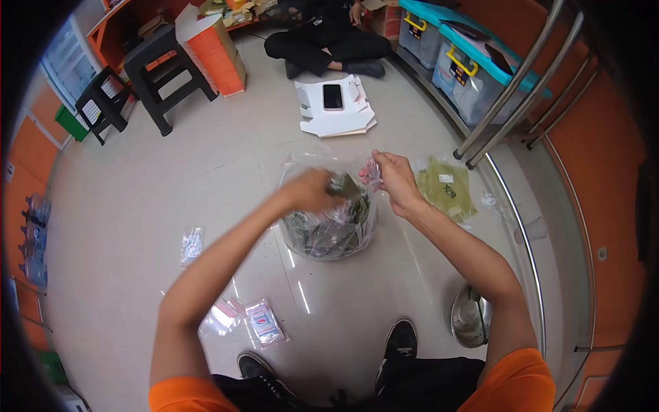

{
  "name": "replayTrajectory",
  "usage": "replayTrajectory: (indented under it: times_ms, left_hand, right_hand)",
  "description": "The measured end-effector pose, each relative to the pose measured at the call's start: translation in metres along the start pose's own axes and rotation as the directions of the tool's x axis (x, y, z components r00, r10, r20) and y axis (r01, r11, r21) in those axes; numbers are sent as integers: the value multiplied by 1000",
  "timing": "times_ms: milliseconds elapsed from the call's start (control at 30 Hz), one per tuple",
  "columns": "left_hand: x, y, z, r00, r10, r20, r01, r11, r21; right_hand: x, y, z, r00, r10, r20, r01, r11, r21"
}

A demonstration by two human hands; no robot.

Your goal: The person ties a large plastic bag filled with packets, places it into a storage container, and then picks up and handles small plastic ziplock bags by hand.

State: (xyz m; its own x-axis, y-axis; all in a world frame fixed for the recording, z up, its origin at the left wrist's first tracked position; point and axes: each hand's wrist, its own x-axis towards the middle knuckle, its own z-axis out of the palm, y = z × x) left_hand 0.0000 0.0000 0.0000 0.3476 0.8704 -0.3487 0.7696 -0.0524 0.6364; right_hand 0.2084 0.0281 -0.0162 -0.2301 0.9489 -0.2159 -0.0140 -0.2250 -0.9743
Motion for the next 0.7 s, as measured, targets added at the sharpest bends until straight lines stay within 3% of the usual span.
replayTrajectory:
  times_ms: [67,167,267,367,433,500,600,700]
  left_hand:
    - [44,1,44,967,-146,208,84,957,279]
    - [29,8,79,999,-25,-42,43,854,518]
    - [25,22,79,996,-5,-93,51,865,499]
    - [10,27,43,996,-93,13,76,875,478]
    - [1,9,27,992,-10,-123,85,778,622]
    - [-14,4,2,987,-46,-155,151,607,780]
    - [-49,21,-34,967,-251,-32,164,524,836]
    - [-72,4,-51,981,-175,82,32,569,822]
  right_hand:
    - [4,2,-7,1000,-5,-5,5,1000,3]
    - [-12,-6,10,999,30,-29,-31,999,-42]
    - [-11,-4,-5,1000,-6,28,9,993,-117]
    - [-12,-10,-10,1000,6,-6,-7,987,-160]
    - [-15,-9,-9,999,33,-34,-37,991,-128]
    - [-6,-9,-9,999,34,-21,-35,998,-43]
    - [-7,-22,-7,999,33,-17,-33,999,-17]
    - [-4,-33,-9,1000,14,-6,-14,1000,-20]
